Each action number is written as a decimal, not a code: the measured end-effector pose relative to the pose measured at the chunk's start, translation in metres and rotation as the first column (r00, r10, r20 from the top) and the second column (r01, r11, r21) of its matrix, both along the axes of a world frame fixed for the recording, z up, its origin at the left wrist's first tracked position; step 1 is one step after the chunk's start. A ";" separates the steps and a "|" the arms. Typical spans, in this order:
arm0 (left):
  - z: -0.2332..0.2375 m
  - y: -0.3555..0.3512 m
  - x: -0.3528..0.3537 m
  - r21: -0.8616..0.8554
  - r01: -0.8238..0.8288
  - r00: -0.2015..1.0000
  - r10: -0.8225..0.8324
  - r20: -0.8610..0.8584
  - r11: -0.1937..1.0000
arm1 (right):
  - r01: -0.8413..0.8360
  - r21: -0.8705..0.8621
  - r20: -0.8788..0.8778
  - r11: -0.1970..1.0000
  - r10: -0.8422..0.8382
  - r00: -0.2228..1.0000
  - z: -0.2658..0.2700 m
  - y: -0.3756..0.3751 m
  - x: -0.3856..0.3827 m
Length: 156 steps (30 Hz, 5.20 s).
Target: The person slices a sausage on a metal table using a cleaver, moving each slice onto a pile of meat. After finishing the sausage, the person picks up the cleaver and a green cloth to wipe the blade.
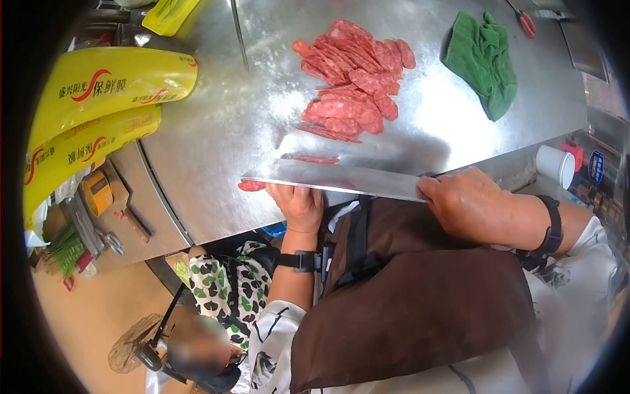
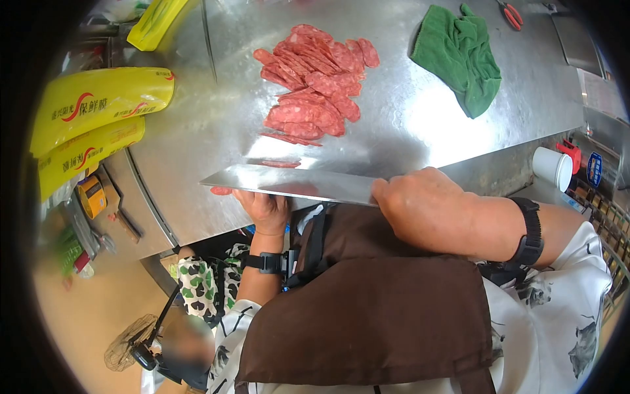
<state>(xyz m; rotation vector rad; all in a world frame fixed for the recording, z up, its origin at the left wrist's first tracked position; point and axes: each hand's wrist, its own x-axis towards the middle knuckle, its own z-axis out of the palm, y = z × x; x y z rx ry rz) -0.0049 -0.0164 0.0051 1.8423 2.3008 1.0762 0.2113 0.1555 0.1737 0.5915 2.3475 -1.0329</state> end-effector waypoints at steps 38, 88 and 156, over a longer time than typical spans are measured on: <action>0.006 0.003 -0.006 0.012 0.012 1.000 -0.012 -0.011 1.000 | -0.027 0.002 -0.248 1.000 0.027 0.968 -0.064 -0.004 -0.071; 0.006 -0.001 -0.004 -0.023 -0.007 0.999 0.008 0.043 1.000 | -0.026 -0.167 -0.073 0.986 0.014 0.997 -0.017 0.008 -0.026; 0.005 -0.005 -0.007 -0.031 -0.011 1.000 0.012 0.016 0.999 | 0.009 -0.086 -0.062 0.996 -0.014 0.998 -0.012 -0.007 -0.012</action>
